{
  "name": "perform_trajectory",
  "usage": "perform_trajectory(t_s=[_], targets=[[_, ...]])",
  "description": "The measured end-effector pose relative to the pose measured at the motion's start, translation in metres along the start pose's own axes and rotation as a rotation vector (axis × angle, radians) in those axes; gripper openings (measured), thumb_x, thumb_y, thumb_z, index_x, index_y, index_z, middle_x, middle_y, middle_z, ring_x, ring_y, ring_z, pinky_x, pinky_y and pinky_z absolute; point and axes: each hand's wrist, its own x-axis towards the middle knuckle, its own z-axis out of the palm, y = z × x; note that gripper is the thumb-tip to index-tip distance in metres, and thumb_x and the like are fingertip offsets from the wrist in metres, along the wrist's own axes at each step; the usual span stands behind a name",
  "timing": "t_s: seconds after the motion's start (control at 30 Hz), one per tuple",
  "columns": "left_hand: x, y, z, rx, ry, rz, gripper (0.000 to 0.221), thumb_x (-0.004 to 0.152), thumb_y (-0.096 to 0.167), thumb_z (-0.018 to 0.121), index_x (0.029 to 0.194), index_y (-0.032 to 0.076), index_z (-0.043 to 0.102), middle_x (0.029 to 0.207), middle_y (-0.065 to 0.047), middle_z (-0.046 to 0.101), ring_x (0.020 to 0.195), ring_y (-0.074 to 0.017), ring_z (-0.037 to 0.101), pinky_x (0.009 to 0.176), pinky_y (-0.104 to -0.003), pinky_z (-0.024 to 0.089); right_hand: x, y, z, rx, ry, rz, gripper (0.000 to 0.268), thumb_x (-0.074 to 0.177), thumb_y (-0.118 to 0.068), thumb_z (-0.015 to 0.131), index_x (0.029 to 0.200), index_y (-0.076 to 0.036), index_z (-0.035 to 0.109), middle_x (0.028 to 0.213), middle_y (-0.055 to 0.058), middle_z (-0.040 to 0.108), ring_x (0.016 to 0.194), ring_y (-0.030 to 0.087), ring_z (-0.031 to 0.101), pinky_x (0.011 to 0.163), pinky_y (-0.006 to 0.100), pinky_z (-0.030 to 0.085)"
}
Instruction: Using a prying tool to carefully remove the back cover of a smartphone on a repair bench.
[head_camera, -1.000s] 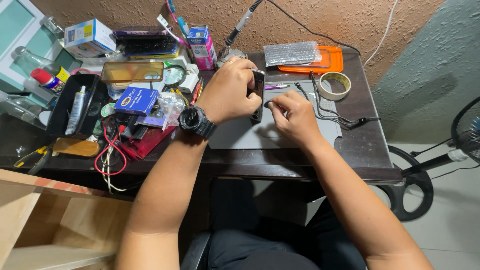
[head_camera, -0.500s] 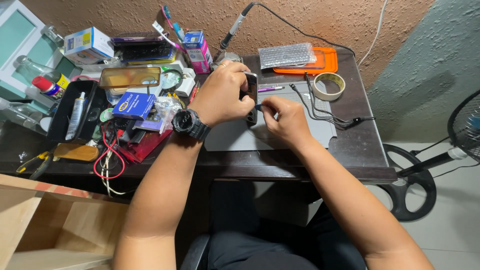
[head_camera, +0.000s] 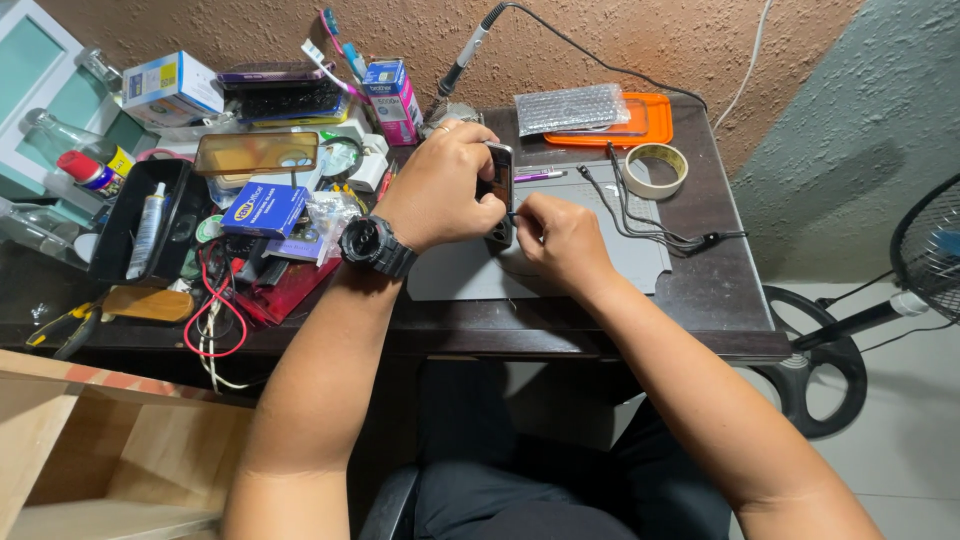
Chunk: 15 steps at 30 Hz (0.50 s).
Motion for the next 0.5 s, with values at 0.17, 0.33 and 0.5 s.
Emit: perform_trajectory(t_s=[0.17, 0.33, 0.5], targets=[[0.001, -0.001, 0.0, 0.001, -0.011, -0.001, 0.022, 0.069, 0.025, 0.08, 0.082, 0.007, 0.079, 0.122, -0.016, 0.082, 0.126, -0.0397, 0.075, 0.111, -0.048, 0.059, 0.012, 0.001, -0.003, -0.119, -0.053, -0.061, 0.01, 0.098, -0.016, 0.078, 0.09, -0.018, 0.071, 0.066, 0.007, 0.067, 0.071, 0.036, 0.077, 0.067, 0.045, 0.061], [0.001, -0.001, 0.0, 0.003, -0.011, -0.004, 0.022, 0.069, 0.026, 0.079, 0.082, 0.008, 0.078, 0.122, -0.016, 0.082, 0.126, -0.0397, 0.074, 0.111, -0.048, 0.059, 0.005, 0.005, -0.004, -0.129, -0.074, -0.056, 0.006, 0.099, -0.016, 0.078, 0.096, -0.015, 0.074, 0.069, 0.012, 0.071, 0.076, 0.041, 0.079, 0.068, 0.051, 0.062], [-0.001, -0.003, 0.001, 0.001, -0.013, -0.001, 0.023, 0.068, 0.026, 0.078, 0.083, 0.008, 0.078, 0.124, -0.015, 0.081, 0.127, -0.0387, 0.074, 0.112, -0.047, 0.058, 0.0, 0.003, -0.005, -0.103, -0.067, -0.044, 0.005, 0.101, -0.014, 0.076, 0.097, -0.016, 0.075, 0.067, 0.008, 0.072, 0.07, 0.036, 0.079, 0.064, 0.043, 0.061]])
